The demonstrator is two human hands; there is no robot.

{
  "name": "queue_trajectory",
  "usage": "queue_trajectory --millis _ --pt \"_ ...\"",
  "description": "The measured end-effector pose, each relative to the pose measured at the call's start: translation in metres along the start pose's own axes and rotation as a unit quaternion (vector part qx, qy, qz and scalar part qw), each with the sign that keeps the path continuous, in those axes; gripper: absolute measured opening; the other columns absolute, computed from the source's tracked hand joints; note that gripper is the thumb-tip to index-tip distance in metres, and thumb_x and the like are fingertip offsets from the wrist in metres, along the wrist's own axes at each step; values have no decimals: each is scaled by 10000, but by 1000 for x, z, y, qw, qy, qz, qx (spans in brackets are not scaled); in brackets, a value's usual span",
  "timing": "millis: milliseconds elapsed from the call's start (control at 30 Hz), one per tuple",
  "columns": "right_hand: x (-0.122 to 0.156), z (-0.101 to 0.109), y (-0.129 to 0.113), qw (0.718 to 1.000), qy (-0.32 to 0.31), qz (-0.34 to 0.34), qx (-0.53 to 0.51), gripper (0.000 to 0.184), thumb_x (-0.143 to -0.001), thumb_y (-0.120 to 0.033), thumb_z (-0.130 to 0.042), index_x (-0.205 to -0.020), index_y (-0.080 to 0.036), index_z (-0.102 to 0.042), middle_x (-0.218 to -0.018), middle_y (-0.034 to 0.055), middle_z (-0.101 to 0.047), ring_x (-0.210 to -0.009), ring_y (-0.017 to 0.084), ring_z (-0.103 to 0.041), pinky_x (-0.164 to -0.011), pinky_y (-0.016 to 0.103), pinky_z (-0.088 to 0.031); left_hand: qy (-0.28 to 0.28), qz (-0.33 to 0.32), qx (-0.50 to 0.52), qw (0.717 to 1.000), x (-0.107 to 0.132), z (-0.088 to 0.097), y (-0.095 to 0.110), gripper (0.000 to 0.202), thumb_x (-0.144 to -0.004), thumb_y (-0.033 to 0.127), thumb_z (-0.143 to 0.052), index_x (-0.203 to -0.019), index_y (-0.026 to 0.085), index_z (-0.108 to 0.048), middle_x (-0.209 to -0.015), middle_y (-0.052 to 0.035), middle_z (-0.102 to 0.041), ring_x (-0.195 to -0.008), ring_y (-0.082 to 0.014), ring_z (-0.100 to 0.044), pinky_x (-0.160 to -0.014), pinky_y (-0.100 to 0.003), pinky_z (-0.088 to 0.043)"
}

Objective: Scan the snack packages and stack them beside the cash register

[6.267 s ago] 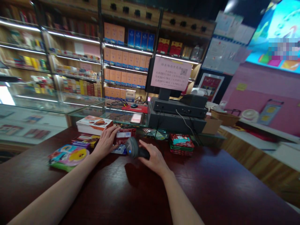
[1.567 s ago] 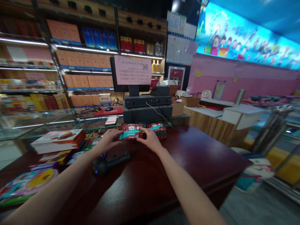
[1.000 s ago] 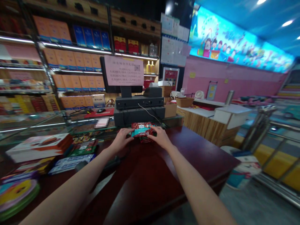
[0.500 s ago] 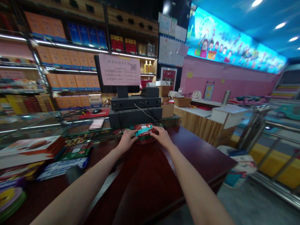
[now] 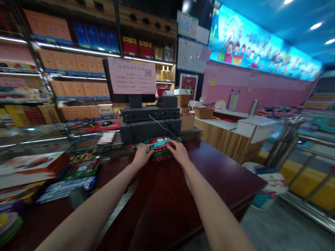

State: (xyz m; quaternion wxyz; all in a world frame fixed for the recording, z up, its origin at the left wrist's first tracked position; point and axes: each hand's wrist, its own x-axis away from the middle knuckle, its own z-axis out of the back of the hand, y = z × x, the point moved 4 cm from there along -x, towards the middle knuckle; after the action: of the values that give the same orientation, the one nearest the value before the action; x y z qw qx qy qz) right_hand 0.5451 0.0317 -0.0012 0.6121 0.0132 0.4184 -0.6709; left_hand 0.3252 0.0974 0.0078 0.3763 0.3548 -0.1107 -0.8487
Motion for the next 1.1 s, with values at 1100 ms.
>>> queue_trajectory --millis 1100 --pt "14 0 -55 994 58 75 46 449 -870 -193 -554 -1307 -251 -640 -1296 92 -667 -1234 278 -568 -1079 489 -455 2 -34 -30 999 22 44 -22 407 -879 228 -618 -1286 232 -636 -1311 -86 -655 -1234 -253 -541 -1079 -431 -407"
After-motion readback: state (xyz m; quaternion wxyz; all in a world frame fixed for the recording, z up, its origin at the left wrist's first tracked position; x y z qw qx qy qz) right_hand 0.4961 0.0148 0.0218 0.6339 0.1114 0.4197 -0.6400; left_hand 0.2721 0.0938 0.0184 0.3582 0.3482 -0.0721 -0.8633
